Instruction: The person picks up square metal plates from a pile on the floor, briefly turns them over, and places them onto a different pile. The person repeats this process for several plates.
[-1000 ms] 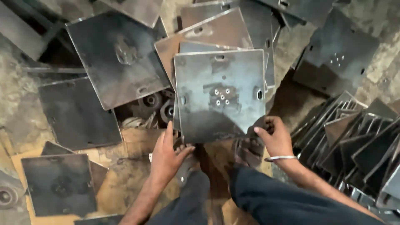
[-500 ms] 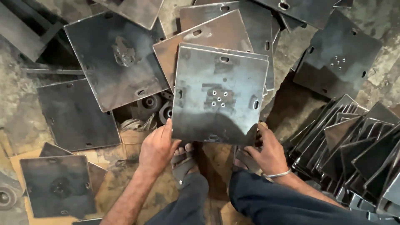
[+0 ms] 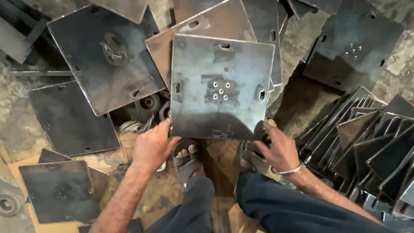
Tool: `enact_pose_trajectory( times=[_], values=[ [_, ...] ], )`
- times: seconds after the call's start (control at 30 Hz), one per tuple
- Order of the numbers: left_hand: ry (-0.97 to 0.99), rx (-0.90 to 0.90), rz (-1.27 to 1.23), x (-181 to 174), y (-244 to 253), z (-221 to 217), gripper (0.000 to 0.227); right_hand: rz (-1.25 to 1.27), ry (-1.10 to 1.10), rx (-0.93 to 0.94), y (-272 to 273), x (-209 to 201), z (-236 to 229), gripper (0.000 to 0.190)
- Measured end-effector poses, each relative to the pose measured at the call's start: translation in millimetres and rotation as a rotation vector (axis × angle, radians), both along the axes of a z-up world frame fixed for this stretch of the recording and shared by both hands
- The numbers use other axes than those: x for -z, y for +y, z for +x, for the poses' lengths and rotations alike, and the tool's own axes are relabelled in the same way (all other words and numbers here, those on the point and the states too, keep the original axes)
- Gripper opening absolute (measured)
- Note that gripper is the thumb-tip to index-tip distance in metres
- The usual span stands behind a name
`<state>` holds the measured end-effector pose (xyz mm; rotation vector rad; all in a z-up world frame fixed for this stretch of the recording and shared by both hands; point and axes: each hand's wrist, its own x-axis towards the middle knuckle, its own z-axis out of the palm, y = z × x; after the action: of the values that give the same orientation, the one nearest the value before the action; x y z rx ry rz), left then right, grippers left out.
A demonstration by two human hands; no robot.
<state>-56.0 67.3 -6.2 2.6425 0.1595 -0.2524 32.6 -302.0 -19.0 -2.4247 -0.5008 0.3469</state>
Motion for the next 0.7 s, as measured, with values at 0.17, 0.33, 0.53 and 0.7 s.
enact_pose_trajectory(
  times=[0.17, 0.33, 0.53, 0.7],
  values=[
    [-0.025, 0.025, -0.038, -6, 6, 0, 0.06, 0.054, -0.067, -0.029, -1, 5, -4, 0.059],
    [0.024, 0.048, -0.071, -13, 7, 6, 0.057, -0.044, -0.104, 0.021, 6, 4, -11, 0.055],
    [-0.04, 0.16, -0.055, -4, 17, 6, 0.055, -0.008, -0.204, 0.001, 2, 14, -17, 0.056],
    [-0.04, 0.153, -0.087, 0, 17, 8, 0.053, 0.006, -0.231, -0.04, -4, 18, -14, 0.056]
  ],
)
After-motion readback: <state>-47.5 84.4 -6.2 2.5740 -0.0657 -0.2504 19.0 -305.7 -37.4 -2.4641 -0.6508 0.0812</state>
